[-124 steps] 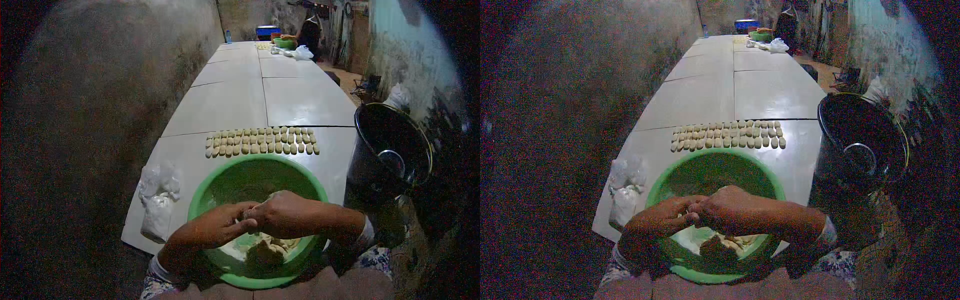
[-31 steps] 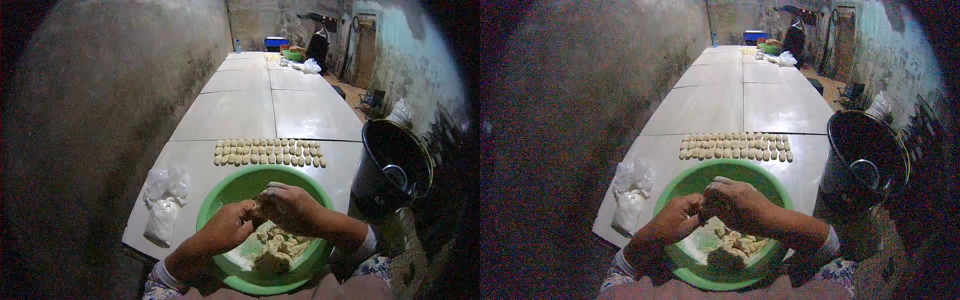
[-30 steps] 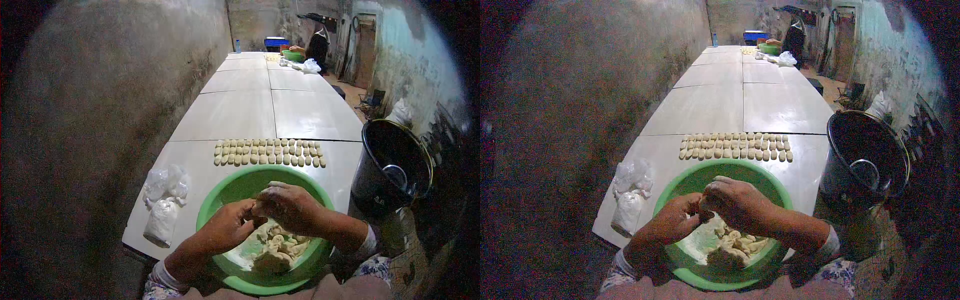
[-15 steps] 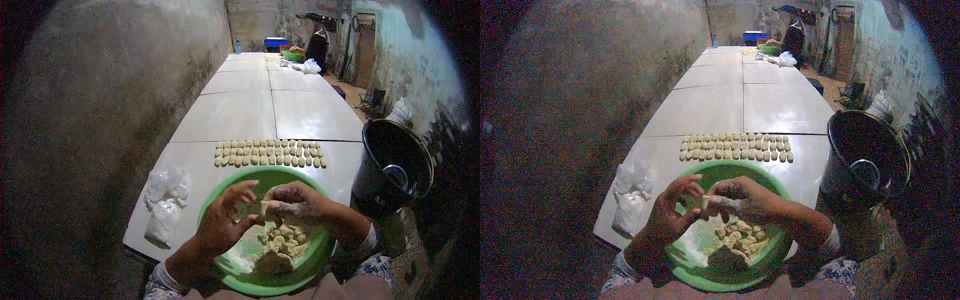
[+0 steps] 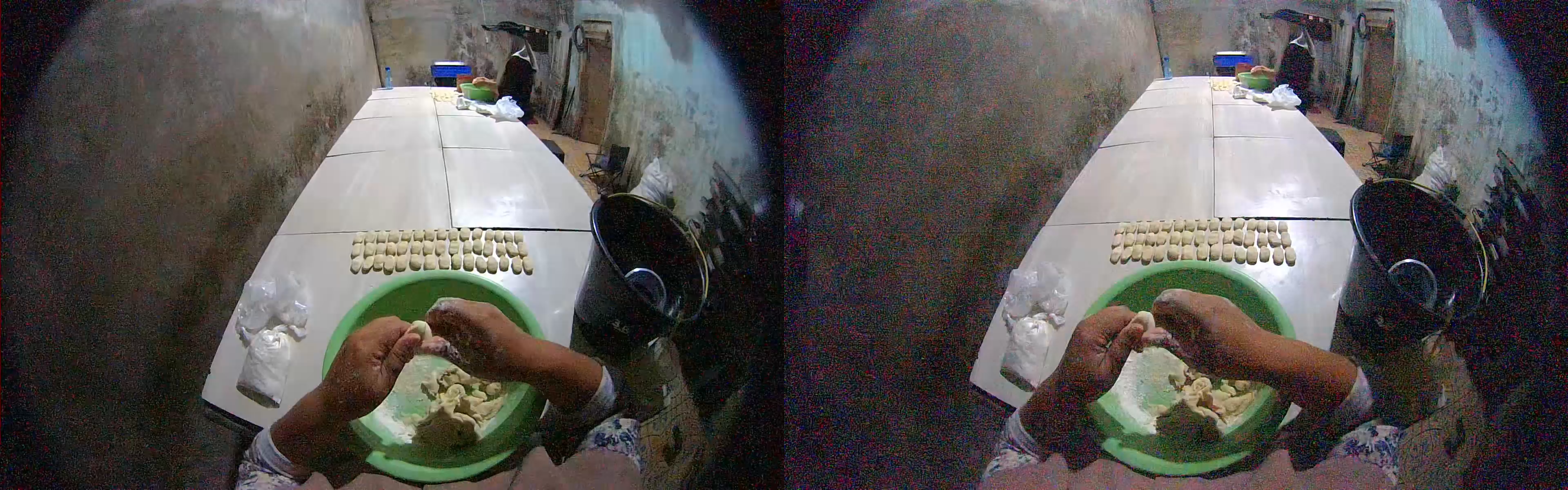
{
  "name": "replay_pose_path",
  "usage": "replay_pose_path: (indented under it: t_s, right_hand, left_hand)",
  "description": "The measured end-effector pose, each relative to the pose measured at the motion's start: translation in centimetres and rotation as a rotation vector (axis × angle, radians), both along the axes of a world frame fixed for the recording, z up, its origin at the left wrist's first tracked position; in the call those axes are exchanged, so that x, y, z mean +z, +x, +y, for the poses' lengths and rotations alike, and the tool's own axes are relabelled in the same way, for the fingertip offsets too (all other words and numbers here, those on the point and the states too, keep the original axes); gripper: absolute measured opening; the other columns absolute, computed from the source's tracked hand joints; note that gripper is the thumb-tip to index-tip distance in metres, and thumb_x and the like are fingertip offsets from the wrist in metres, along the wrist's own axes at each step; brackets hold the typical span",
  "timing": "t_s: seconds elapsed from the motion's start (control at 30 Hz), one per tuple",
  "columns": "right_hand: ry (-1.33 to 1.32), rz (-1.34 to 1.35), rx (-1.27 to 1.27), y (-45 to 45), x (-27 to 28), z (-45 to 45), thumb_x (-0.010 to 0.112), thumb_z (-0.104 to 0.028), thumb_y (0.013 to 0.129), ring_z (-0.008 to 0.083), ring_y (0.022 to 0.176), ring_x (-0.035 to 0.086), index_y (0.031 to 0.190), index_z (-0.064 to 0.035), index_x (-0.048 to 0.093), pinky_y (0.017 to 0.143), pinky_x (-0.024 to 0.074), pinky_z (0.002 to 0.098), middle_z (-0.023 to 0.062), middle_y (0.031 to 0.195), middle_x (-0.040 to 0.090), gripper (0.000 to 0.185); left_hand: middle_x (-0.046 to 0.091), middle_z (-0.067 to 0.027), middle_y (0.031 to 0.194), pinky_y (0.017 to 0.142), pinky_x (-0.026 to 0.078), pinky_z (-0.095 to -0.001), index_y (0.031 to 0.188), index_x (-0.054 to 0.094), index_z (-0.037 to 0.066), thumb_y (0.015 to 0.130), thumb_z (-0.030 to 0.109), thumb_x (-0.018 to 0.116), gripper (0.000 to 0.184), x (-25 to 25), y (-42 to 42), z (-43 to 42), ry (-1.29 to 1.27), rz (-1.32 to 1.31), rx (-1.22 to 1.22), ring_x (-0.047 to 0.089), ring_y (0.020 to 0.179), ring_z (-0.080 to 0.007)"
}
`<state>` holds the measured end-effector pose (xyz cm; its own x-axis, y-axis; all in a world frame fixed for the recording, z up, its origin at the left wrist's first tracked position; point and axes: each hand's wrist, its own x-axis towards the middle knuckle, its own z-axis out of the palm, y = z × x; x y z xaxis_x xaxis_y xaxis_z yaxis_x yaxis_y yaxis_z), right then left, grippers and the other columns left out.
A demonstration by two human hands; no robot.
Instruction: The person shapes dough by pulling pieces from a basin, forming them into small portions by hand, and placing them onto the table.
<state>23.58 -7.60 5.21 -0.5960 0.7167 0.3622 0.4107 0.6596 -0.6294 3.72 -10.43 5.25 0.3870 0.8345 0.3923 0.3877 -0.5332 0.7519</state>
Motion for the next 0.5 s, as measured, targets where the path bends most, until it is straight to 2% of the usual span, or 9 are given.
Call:
replay_pose_path:
  t_s: [0.1, 0.17, 0.23, 0.3, 0.37, 0.43, 0.47, 0.5]
  right_hand:
    - [-0.057, -0.008, 0.059, 0.2, 0.6, 0.0, 0.060, -0.026, 0.087, 0.0344, 0.076, 0.060, 0.096, -0.0029, 0.054, 0.066, 0.0483, 0.0394, 0.0165, 0.080, 0.059, 0.025]
    - [-0.032, -0.035, 0.088, 0.2, 0.7, 0.1, 0.055, -0.029, 0.089, 0.0360, 0.076, 0.060, 0.095, -0.0040, 0.054, 0.066, 0.0478, 0.0404, 0.0176, 0.079, 0.058, 0.026]
    - [-0.230, 0.017, 0.123, 0.3, 0.6, 0.2, 0.050, -0.029, 0.092, 0.0366, 0.076, 0.059, 0.091, -0.0035, 0.054, 0.066, 0.0472, 0.0410, 0.0193, 0.080, 0.058, 0.026]
    - [-0.166, 0.009, 0.157, 0.5, 0.9, 0.1, 0.050, -0.028, 0.092, 0.0358, 0.075, 0.059, 0.091, -0.0030, 0.054, 0.067, 0.0470, 0.0401, 0.0193, 0.079, 0.057, 0.025]
    - [-0.098, 0.002, 0.191, 0.7, 1.3, 0.0, 0.049, -0.026, 0.092, 0.0350, 0.075, 0.059, 0.090, -0.0025, 0.054, 0.067, 0.0468, 0.0392, 0.0193, 0.079, 0.057, 0.024]
    - [-0.181, 0.040, 0.146, 0.9, 1.5, 0.0, 0.048, -0.024, 0.093, 0.0301, 0.073, 0.060, 0.090, -0.0012, 0.054, 0.068, 0.0462, 0.0374, 0.0182, 0.077, 0.056, 0.024]
    - [-0.263, 0.171, 0.197, 0.8, 1.0, 0.2, 0.049, -0.026, 0.093, 0.0230, 0.073, 0.060, 0.090, 0.0000, 0.054, 0.068, 0.0460, 0.0350, 0.0171, 0.077, 0.057, 0.026]
    - [-0.262, 0.171, 0.196, 0.7, 1.2, 0.1, 0.049, -0.026, 0.093, 0.0230, 0.073, 0.060, 0.090, 0.0000, 0.054, 0.068, 0.0460, 0.0350, 0.0171, 0.077, 0.057, 0.026]
  left_hand:
    - [0.054, -0.0139, 0.077, 0.066, 0.044, -0.0349, 0.091, 0.058, -0.001, 0.095, 0.023, 0.048, 0.027, 0.4, 0.0, -0.1, 0.006, -0.022, -0.057, 0.054, 0.070, -0.0263]
    - [0.054, -0.0125, 0.076, 0.066, 0.044, -0.0335, 0.091, 0.058, -0.001, 0.096, 0.025, 0.045, 0.029, 0.6, 0.1, -0.2, -0.097, -0.043, -0.071, 0.054, 0.071, -0.0230]
    - [0.054, -0.0115, 0.075, 0.066, 0.044, -0.0323, 0.091, 0.058, -0.001, 0.096, 0.025, 0.045, 0.029, -0.4, 0.0, -0.1, -0.139, -0.084, -0.085, 0.054, 0.071, -0.0209]
    - [0.054, -0.0106, 0.075, 0.066, 0.044, -0.0311, 0.091, 0.058, -0.001, 0.096, 0.025, 0.044, 0.030, -0.7, -0.1, -0.1, -0.180, -0.126, -0.099, 0.054, 0.072, -0.0187]
    - [0.054, -0.0079, 0.073, 0.064, 0.043, -0.0289, 0.090, 0.058, -0.001, 0.094, 0.023, 0.044, 0.029, -0.4, -0.2, -0.2, -0.369, -0.153, -0.188, 0.053, 0.071, -0.0150]
    - [0.055, -0.0059, 0.075, 0.062, 0.043, -0.0276, 0.093, 0.056, -0.001, 0.093, 0.022, 0.044, 0.026, -0.4, -0.5, 0.0, -0.371, -0.143, -0.250, 0.052, 0.070, -0.0127]
    - [0.056, -0.0058, 0.077, 0.063, 0.043, -0.0272, 0.096, 0.056, -0.001, 0.093, 0.021, 0.043, 0.025, 0.1, -0.5, -0.1, -0.398, -0.166, -0.300, 0.053, 0.071, -0.0126]
    - [0.058, -0.0057, 0.079, 0.063, 0.044, -0.0268, 0.098, 0.055, 0.000, 0.092, 0.020, 0.043, 0.024, 0.4, -0.5, -0.2, -0.425, -0.189, -0.349, 0.054, 0.072, -0.0125]
